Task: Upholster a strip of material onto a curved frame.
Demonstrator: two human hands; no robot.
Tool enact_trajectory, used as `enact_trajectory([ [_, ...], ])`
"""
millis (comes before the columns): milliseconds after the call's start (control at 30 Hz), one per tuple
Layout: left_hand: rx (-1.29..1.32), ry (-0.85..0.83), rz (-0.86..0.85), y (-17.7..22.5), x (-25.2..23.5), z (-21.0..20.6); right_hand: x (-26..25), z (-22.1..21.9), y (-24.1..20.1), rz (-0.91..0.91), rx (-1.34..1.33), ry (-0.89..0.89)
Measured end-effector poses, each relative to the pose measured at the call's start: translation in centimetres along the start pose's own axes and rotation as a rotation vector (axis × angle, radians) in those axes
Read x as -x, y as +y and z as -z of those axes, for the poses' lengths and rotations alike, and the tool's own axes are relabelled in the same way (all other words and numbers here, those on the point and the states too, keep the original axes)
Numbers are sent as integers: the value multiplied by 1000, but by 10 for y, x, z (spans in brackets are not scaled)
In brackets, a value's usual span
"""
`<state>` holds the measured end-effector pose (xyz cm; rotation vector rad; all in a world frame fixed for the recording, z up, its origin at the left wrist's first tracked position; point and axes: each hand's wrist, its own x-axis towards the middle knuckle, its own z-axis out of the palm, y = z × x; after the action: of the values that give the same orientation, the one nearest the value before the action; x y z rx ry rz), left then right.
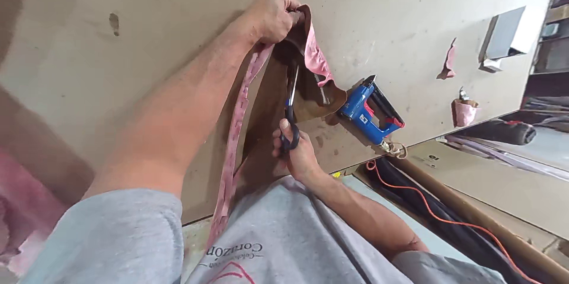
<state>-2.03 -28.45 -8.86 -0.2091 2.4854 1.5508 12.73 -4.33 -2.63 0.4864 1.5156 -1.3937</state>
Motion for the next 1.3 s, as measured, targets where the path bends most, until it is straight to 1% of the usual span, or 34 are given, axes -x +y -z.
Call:
enact_trajectory([
  [200,184,20,31,-3,-3,4,-7,-11,5,41,-20,21],
  [267,210,22,35,-2,-2,5,-11,-15,7,53,-43,13],
  [333,202,13,41,0,1,6,-16,-18,7,81,-50,12],
  [433,165,29,50,-1,1,5,-28,-24,3,139,-22,57],
  [533,129,30,69,1,1,4,-33,-31,2,150,-1,88],
  [733,155,40,81,3,3,3,-35,-37,3,167,-18,110],
  [967,106,34,76,3,1,3,-32,-41,-1,131,-51,167],
  [1200,107,37,80,0,-1,1,-31,-39,-4,128,-119,124],
  [1300,89,32,78,0,-3,1,-32,-38,-7,109,-112,144],
])
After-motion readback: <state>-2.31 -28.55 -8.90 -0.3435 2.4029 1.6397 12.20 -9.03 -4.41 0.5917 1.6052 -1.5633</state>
